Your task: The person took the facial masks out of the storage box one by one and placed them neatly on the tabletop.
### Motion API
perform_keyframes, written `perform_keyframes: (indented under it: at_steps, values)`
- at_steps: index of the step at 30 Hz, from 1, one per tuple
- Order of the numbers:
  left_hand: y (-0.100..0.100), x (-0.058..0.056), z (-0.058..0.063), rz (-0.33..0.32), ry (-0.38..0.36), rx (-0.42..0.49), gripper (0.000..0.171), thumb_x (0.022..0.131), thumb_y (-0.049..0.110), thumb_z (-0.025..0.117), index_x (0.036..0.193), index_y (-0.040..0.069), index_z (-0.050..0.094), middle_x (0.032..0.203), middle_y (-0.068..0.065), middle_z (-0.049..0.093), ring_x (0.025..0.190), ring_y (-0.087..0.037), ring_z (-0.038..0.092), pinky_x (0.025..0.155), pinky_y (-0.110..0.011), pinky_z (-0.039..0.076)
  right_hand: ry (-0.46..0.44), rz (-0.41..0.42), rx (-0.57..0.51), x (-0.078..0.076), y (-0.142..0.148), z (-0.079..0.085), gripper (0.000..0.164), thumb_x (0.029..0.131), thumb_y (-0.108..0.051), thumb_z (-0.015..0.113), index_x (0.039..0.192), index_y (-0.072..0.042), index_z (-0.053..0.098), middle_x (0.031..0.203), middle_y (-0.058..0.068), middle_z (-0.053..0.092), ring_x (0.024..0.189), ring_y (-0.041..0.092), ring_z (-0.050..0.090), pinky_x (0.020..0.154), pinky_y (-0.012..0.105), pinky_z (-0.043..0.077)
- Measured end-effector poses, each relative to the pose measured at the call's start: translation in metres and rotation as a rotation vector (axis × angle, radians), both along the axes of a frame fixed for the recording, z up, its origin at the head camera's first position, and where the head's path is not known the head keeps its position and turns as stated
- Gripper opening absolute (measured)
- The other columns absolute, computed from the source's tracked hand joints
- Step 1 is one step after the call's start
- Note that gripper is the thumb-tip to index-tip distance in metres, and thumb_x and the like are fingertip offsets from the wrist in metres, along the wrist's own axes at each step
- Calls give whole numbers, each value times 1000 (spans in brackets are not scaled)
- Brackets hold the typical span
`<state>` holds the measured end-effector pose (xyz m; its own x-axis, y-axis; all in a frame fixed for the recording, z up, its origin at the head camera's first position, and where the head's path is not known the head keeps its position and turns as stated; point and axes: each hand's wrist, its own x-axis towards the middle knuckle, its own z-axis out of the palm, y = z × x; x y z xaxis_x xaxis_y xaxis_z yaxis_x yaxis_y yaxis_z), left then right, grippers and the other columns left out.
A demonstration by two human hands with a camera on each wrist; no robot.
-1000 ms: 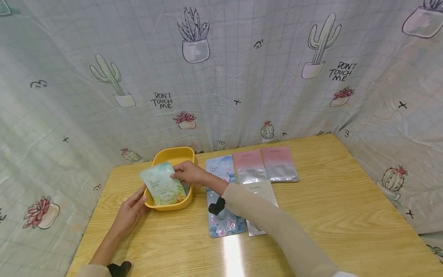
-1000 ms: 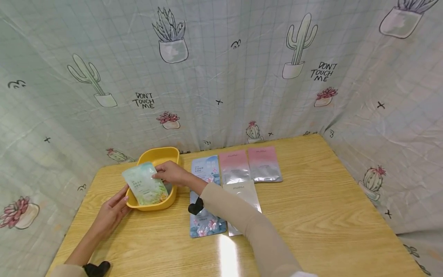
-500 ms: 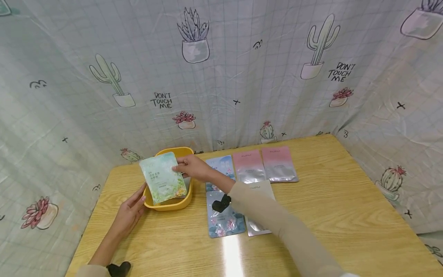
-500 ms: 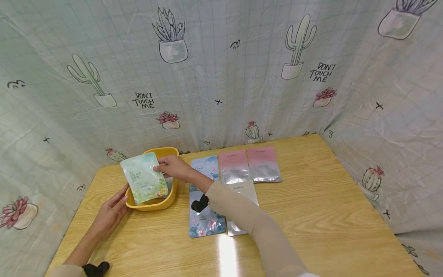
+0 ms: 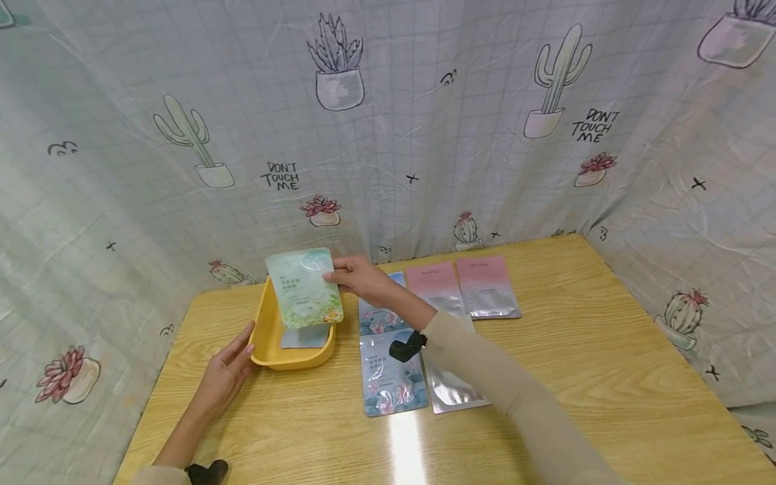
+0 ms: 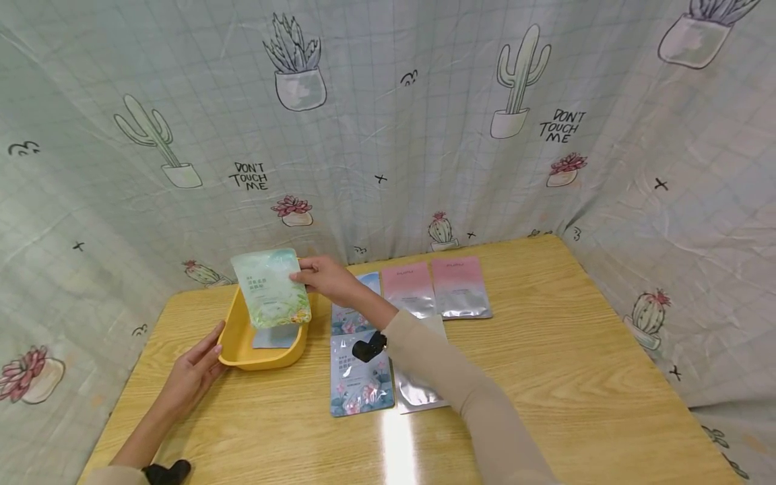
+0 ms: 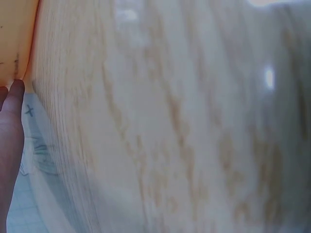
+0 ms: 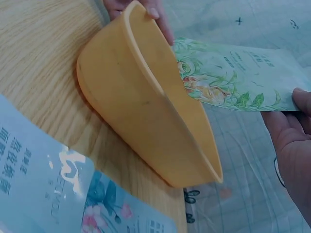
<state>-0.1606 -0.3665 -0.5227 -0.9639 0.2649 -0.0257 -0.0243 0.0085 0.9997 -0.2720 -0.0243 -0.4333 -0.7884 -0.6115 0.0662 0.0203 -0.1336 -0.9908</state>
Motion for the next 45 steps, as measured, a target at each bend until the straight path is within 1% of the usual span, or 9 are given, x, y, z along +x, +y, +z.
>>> perform_keyframes:
  at_steps: [2,10,14,18,22,27,30,36,45]
  values:
    - [0,0,0,-4,-2,0,62,111,17,44,164,12,12,171,-9,1,131,11,45,105,-19,46,-10,-14,-8,0,7,2,13,106,-6,53,97,1,57,74,-1,36,64,14,24,68,29,33]
    - [-2,1,-1,-13,16,17,61,112,13,41,164,10,10,171,-9,2,133,7,45,105,-19,46,-10,-69,-57,-1,33,6,17,104,-2,56,87,-2,56,73,-1,48,69,8,47,70,23,47]
    - [-1,0,-1,-18,11,47,62,111,12,42,164,8,9,171,-11,1,133,6,46,105,-20,46,-11,-89,-65,-2,46,6,11,104,0,55,101,6,63,84,1,62,80,9,61,79,25,56]
    - [-1,-1,-1,-12,7,48,62,111,12,42,164,8,10,171,-10,1,132,8,46,105,-18,46,-22,-102,-47,-1,59,9,29,104,0,55,130,12,61,111,11,72,98,14,70,91,34,60]
    - [-2,-1,-1,-4,3,37,62,111,14,43,164,10,11,171,-6,4,131,9,46,104,-18,46,-17,-127,-28,0,71,10,27,104,-1,55,128,11,62,106,10,72,95,13,68,88,32,60]
    - [-2,-3,-2,-7,4,41,62,111,14,44,164,10,11,171,-3,7,132,8,46,105,-19,46,2,-167,4,3,87,9,11,104,-4,58,99,4,64,83,1,62,78,9,59,74,22,55]
    - [-2,-3,-3,-9,14,44,62,111,13,44,164,8,11,171,-3,8,132,8,46,105,-19,46,-1,-174,9,6,96,8,12,104,-5,58,102,5,65,88,4,65,81,10,61,75,24,56]
    - [-2,-1,-4,3,6,37,62,111,13,44,164,7,11,171,-4,6,131,9,47,104,-18,46,-58,-192,4,9,108,5,32,105,-5,57,132,10,60,120,20,69,102,19,70,86,33,61]
    - [-4,-2,-4,-15,22,39,62,111,13,43,164,7,10,171,-3,8,133,6,46,104,-20,47,-89,-214,-8,10,122,-1,35,105,-4,56,137,10,57,125,23,67,103,20,70,87,34,61]
